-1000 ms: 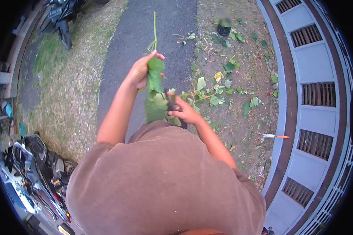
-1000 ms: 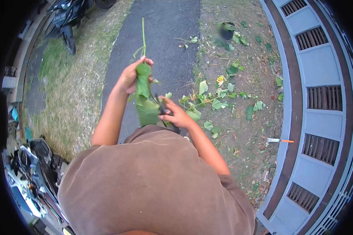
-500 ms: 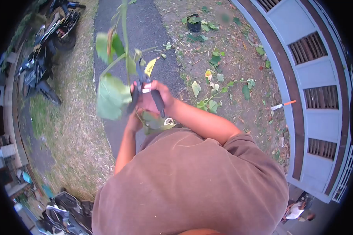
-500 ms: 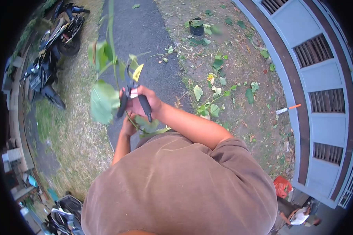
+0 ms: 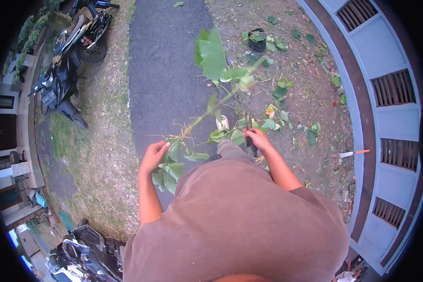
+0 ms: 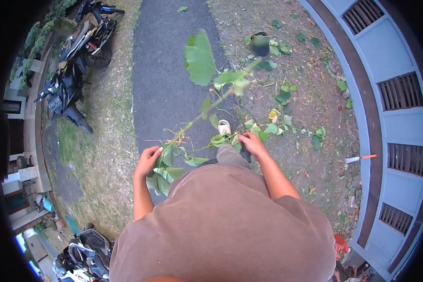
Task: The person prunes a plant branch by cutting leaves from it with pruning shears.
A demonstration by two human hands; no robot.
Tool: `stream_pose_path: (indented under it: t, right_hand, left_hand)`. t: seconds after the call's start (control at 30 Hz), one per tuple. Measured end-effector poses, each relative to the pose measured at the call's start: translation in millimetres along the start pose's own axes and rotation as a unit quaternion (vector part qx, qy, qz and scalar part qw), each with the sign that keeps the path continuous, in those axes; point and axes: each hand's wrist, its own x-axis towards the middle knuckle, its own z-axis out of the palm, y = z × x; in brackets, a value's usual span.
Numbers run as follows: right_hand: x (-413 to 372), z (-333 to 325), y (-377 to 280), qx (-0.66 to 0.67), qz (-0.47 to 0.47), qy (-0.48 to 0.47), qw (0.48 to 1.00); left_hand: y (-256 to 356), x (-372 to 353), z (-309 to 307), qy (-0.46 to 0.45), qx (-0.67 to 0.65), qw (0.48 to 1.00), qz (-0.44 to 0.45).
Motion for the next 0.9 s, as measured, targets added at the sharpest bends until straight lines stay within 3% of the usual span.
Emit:
stream_pose_path:
  t: [0.1,0.23,0.3,0.4,0.57,0.63,0.67,0.7,0.77,0.83,0.9]
  right_hand:
    - [37,-42,-32,-0.080,-0.016,0.056,0.995]
    - [116,-95,-75,0.022,-0.103,0.006,0.994]
    - [148,-118,-103,0.118,-0.061,0.006,0.991]
    - [181,-145,-135,0.172,-0.050,0.046,0.983]
    - [217,-185,-151,0.210,-0.019,0.138,0.968]
    - [233,-191,-160,0.448,0.017,0.261,0.855]
    - [242,-196,-166,0.485,-0.011,0.350,0.801]
    - [252,-204,-163,0.478,-0.010,0.352,0.805]
    - [279,-213,-140,0.645,-0.050,0.440,0.623]
    - [298,-214,-129,0.564,0.016,0.347,0.749]
    - [304,-190,-184,0.348,0.124,0.242,0.897]
  left_hand:
    - [23,45,2,-0.025,0.072,0.996,-0.045]
    - [65,116,4,-0.065,0.104,0.991,-0.060]
    - [93,146,4,-0.086,0.136,0.987,-0.022]
    - [140,193,-10,-0.127,0.164,0.977,-0.044]
    - [159,289,-27,-0.145,0.186,0.971,-0.024]
    - [186,329,-24,-0.151,0.175,0.973,-0.020]
    - [192,352,-25,-0.157,0.157,0.975,0.005]
    - [197,377,-28,-0.160,0.136,0.977,0.031]
    - [200,429,-40,-0.179,0.100,0.978,0.028]
    - [208,485,-48,-0.183,0.049,0.978,0.091]
    - [234,540,-66,-0.235,0.056,0.967,0.082]
